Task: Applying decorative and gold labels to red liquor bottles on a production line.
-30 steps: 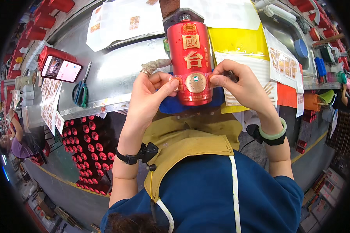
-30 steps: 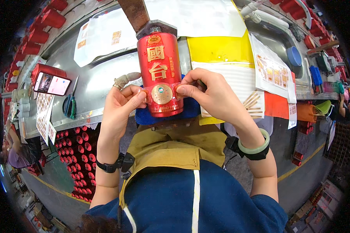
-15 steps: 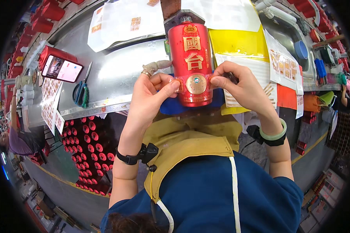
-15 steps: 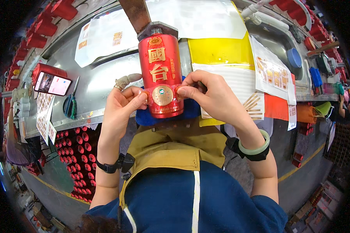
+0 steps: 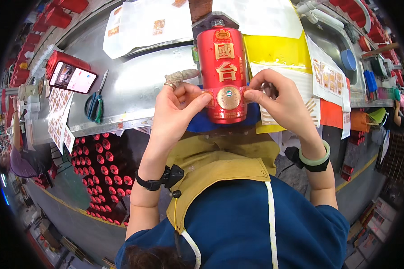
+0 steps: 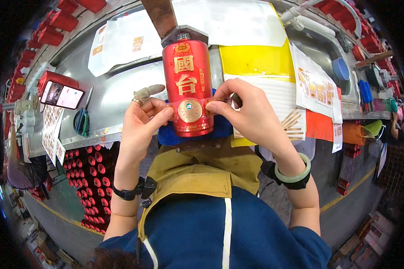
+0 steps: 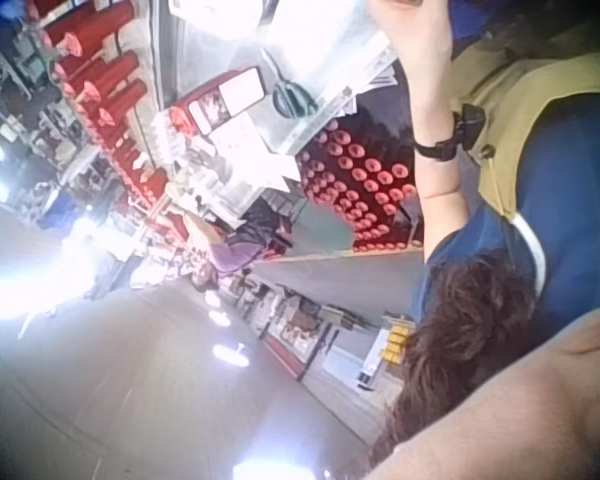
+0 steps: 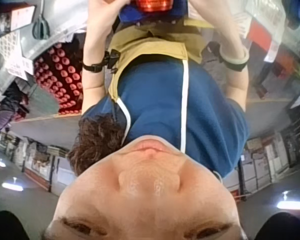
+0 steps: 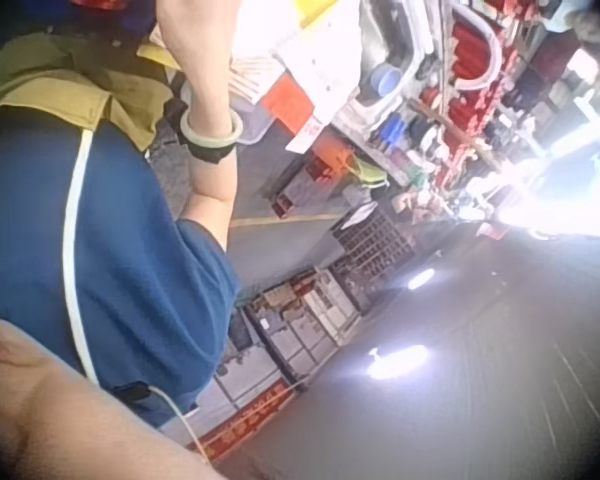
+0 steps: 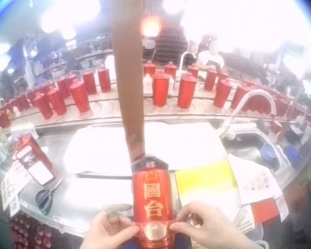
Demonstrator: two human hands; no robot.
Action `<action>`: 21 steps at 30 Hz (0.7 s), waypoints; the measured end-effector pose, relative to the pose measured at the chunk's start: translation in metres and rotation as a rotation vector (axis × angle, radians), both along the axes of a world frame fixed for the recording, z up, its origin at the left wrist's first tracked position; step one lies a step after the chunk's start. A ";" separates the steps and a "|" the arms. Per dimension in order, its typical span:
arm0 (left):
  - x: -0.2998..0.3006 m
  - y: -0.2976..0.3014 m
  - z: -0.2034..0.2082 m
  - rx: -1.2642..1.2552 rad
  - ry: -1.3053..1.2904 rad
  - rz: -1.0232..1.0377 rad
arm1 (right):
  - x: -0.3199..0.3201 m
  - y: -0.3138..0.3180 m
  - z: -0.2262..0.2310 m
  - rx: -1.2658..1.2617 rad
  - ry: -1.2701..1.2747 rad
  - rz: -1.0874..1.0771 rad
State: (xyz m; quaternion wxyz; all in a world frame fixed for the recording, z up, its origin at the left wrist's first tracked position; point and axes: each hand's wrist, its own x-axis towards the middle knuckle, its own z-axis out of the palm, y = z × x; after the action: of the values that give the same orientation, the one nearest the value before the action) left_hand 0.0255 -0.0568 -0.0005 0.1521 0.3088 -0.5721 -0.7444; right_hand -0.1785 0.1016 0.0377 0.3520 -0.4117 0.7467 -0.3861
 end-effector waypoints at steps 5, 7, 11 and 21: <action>0.004 0.000 -0.011 -0.005 0.093 0.064 | 0.001 0.008 0.011 -0.101 0.409 -0.042; 0.006 0.001 -0.014 -0.022 0.082 0.101 | 0.013 0.011 0.012 -0.144 0.361 0.013; 0.007 0.006 -0.025 -0.449 -0.028 0.209 | 0.039 0.011 -0.005 -0.155 0.563 0.054; 0.016 0.056 -0.042 -1.023 -0.015 -0.017 | 0.043 0.003 -0.029 -0.311 0.572 -0.063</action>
State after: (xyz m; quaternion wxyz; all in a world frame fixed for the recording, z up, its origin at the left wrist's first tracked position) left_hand 0.0417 -0.0005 -0.0428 0.2734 0.1955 -0.8668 -0.3684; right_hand -0.1359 0.1045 0.0087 0.0485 -0.5291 0.7597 -0.3749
